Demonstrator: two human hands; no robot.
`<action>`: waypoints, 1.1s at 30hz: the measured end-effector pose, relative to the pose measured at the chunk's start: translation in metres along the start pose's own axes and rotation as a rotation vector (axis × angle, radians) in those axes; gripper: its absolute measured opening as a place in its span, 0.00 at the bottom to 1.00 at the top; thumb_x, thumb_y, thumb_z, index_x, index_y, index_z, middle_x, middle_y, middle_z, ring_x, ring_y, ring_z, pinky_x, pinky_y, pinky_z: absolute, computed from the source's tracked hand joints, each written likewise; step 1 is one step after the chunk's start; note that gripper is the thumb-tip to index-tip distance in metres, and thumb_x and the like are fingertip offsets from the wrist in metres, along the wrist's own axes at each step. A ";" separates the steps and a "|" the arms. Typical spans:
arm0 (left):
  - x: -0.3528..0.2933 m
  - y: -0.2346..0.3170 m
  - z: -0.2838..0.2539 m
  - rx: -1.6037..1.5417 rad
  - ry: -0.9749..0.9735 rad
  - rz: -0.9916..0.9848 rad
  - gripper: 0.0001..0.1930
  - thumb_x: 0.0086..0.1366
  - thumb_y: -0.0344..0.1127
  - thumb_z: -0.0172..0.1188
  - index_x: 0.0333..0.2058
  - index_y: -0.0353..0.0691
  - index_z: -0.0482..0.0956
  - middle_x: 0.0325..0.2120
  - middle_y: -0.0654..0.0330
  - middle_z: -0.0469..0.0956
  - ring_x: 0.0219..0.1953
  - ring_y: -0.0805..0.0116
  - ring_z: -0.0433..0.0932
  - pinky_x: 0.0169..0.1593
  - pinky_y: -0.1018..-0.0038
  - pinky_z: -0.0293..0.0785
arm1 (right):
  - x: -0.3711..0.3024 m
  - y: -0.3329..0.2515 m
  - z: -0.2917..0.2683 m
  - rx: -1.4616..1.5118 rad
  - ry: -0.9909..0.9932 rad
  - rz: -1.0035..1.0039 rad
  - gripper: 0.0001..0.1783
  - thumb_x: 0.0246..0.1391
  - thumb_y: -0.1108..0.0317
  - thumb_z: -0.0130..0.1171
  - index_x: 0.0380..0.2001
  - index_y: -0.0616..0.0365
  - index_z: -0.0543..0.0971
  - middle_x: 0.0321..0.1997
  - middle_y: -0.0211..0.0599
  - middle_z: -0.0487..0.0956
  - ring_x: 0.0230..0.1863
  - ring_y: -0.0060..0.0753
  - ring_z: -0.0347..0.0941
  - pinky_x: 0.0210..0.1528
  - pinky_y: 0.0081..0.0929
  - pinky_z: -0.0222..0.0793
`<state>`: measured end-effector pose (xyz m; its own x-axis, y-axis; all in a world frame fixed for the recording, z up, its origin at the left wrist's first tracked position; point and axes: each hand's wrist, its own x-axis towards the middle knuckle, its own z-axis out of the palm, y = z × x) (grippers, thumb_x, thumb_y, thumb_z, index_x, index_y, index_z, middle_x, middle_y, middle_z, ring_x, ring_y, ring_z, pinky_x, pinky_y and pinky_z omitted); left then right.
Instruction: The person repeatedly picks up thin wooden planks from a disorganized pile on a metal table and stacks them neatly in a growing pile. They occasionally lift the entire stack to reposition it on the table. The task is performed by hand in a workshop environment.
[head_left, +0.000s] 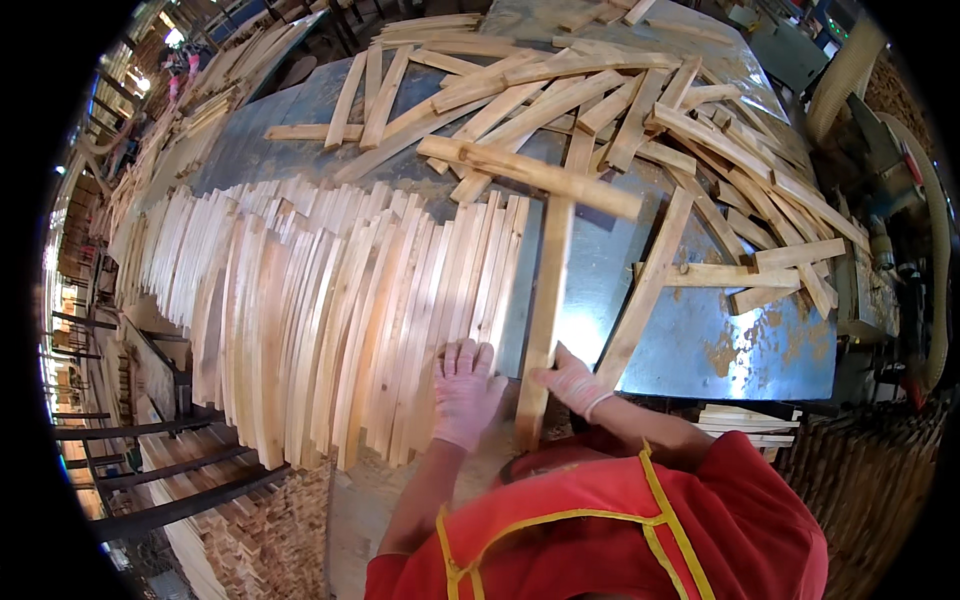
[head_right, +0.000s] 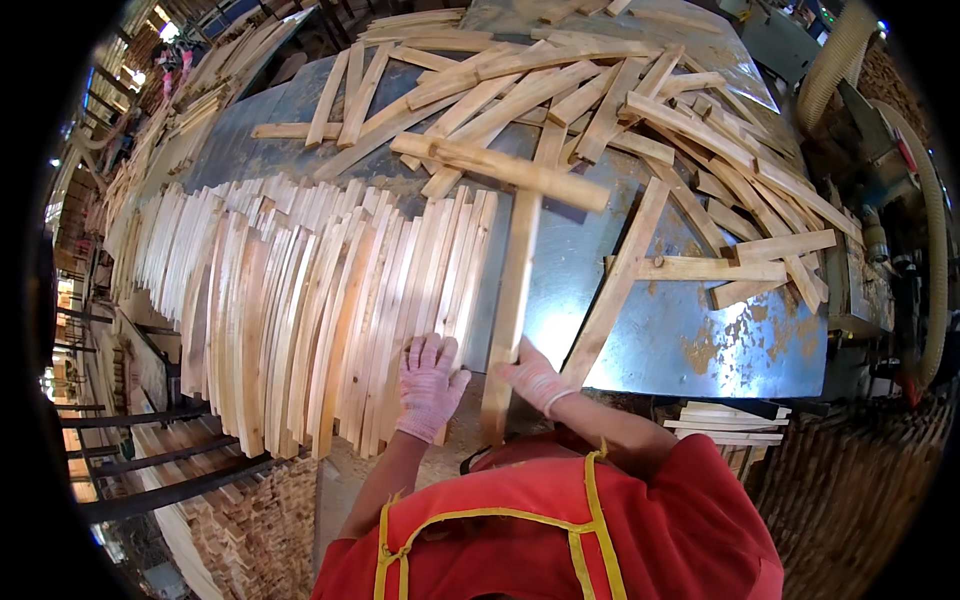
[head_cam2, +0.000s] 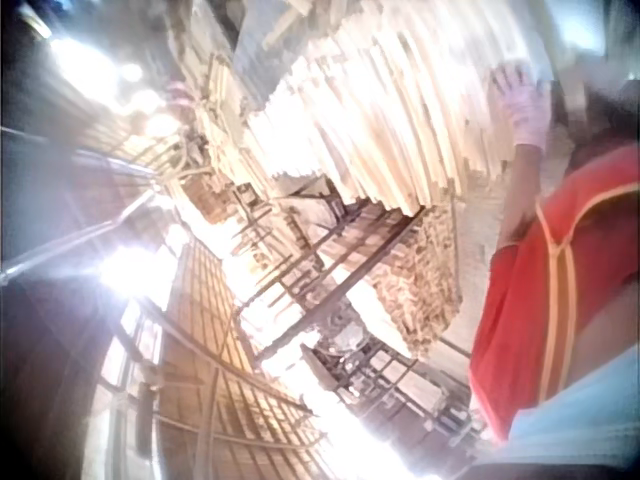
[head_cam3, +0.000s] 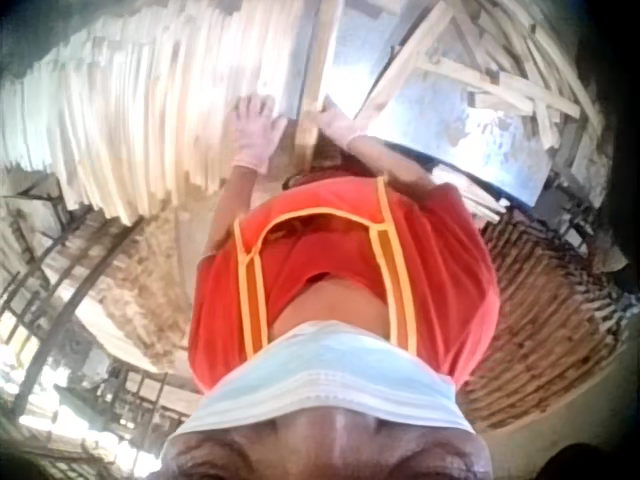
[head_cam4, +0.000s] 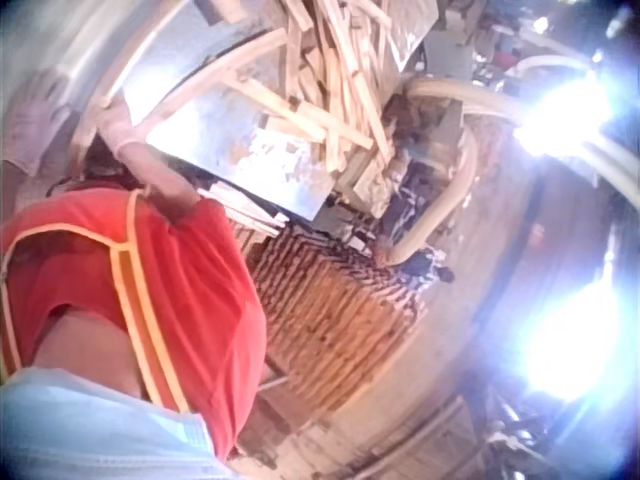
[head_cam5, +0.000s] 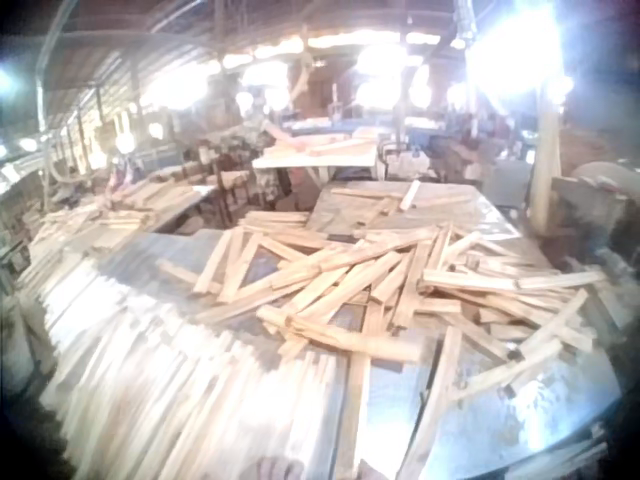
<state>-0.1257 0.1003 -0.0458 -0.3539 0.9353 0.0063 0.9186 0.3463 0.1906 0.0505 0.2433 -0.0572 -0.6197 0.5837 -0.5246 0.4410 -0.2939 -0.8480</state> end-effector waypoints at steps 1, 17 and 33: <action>-0.003 -0.001 0.002 -0.047 0.008 0.009 0.35 0.61 0.49 0.70 0.65 0.45 0.74 0.65 0.52 0.68 0.68 0.46 0.65 0.73 0.45 0.58 | 0.004 0.017 0.018 -0.100 -0.009 -0.079 0.38 0.58 0.61 0.68 0.68 0.64 0.70 0.56 0.58 0.84 0.58 0.51 0.81 0.63 0.39 0.74; -0.007 0.026 -0.003 0.077 0.075 0.074 0.39 0.53 0.45 0.72 0.66 0.46 0.73 0.63 0.49 0.69 0.68 0.44 0.64 0.72 0.40 0.56 | 0.157 -0.070 -0.143 -0.863 0.511 -0.222 0.32 0.53 0.57 0.73 0.57 0.63 0.80 0.46 0.48 0.86 0.49 0.56 0.82 0.55 0.45 0.79; 0.030 0.073 0.016 -0.909 -0.159 -0.457 0.30 0.63 0.35 0.66 0.63 0.32 0.74 0.53 0.49 0.80 0.54 0.54 0.80 0.58 0.58 0.76 | 0.023 -0.013 -0.140 -0.386 0.705 -0.256 0.33 0.56 0.59 0.71 0.64 0.58 0.77 0.59 0.54 0.81 0.58 0.57 0.79 0.61 0.48 0.74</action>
<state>-0.0666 0.1544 -0.0479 -0.5479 0.7498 -0.3710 0.1982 0.5472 0.8132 0.1212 0.3667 -0.0476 -0.2370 0.9706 -0.0414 0.6125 0.1163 -0.7819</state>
